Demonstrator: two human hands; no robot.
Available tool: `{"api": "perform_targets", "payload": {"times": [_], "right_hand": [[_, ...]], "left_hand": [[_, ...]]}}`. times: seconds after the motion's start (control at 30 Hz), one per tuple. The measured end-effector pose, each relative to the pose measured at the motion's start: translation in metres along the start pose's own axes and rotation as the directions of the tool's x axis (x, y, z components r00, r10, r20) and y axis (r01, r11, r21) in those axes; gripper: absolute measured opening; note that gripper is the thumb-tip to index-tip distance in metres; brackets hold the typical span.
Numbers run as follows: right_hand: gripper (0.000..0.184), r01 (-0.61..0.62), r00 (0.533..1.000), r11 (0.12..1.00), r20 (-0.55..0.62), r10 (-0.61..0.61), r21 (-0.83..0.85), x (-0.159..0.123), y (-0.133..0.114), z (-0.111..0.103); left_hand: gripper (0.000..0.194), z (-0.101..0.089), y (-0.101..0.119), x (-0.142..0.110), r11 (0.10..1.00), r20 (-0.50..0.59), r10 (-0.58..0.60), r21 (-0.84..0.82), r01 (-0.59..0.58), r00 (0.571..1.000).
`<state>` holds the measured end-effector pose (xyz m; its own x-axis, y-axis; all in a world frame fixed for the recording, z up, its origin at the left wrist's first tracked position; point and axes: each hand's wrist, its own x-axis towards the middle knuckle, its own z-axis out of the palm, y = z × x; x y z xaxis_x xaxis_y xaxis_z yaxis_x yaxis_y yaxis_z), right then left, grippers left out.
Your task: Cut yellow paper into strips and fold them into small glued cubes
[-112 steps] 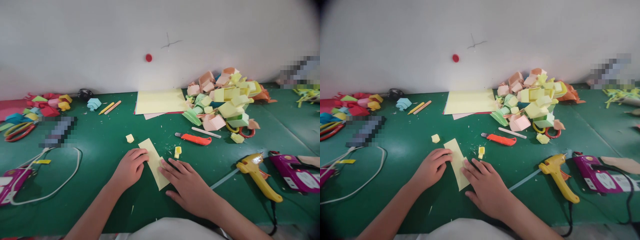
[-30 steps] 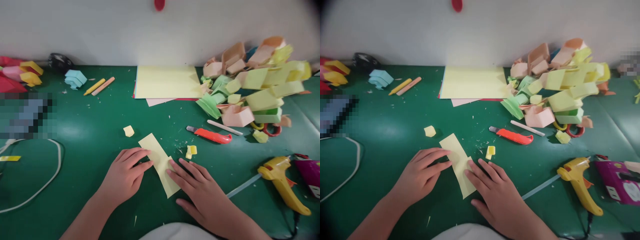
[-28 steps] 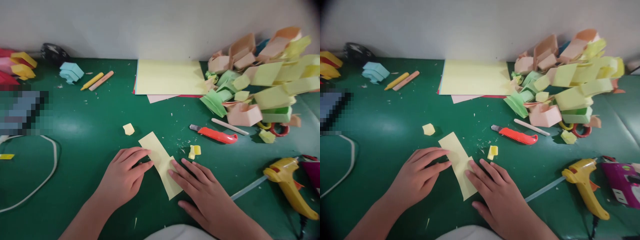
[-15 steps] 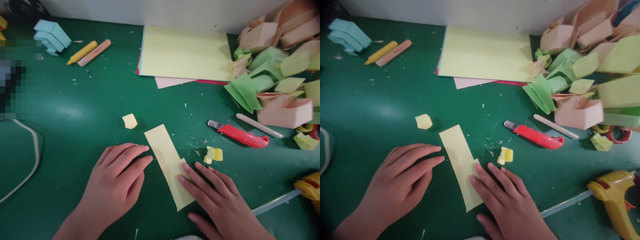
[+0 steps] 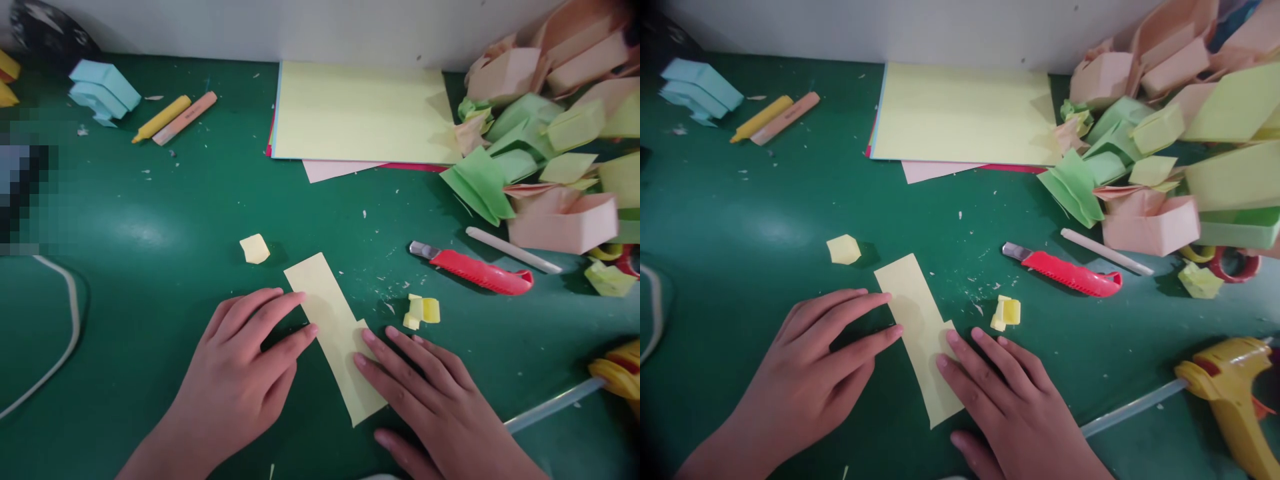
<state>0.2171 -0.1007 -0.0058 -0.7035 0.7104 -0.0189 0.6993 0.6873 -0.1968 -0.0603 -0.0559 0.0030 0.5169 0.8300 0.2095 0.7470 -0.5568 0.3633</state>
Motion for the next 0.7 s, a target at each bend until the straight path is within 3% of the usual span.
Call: {"api": "perform_targets", "payload": {"times": [0.27,0.47,0.7], "right_hand": [[0.063,0.005,1.000,1.000,0.016,-0.005,0.009,-0.002,0.000,0.000],[0.064,-0.025,0.999,0.999,0.022,0.024,0.032,-0.002,-0.002,-0.001],[0.064,-0.033,0.999,0.999,0.020,0.032,0.043,-0.003,-0.003,-0.004]], "left_hand": [[0.037,0.005,0.004,0.002,0.995,-0.004,0.061,0.084,-0.060,0.998],[0.027,0.005,0.004,0.003,0.998,-0.051,0.042,0.058,-0.039,0.998],[0.032,0.013,0.012,0.012,0.996,0.013,0.074,0.051,-0.074,0.997]]}}
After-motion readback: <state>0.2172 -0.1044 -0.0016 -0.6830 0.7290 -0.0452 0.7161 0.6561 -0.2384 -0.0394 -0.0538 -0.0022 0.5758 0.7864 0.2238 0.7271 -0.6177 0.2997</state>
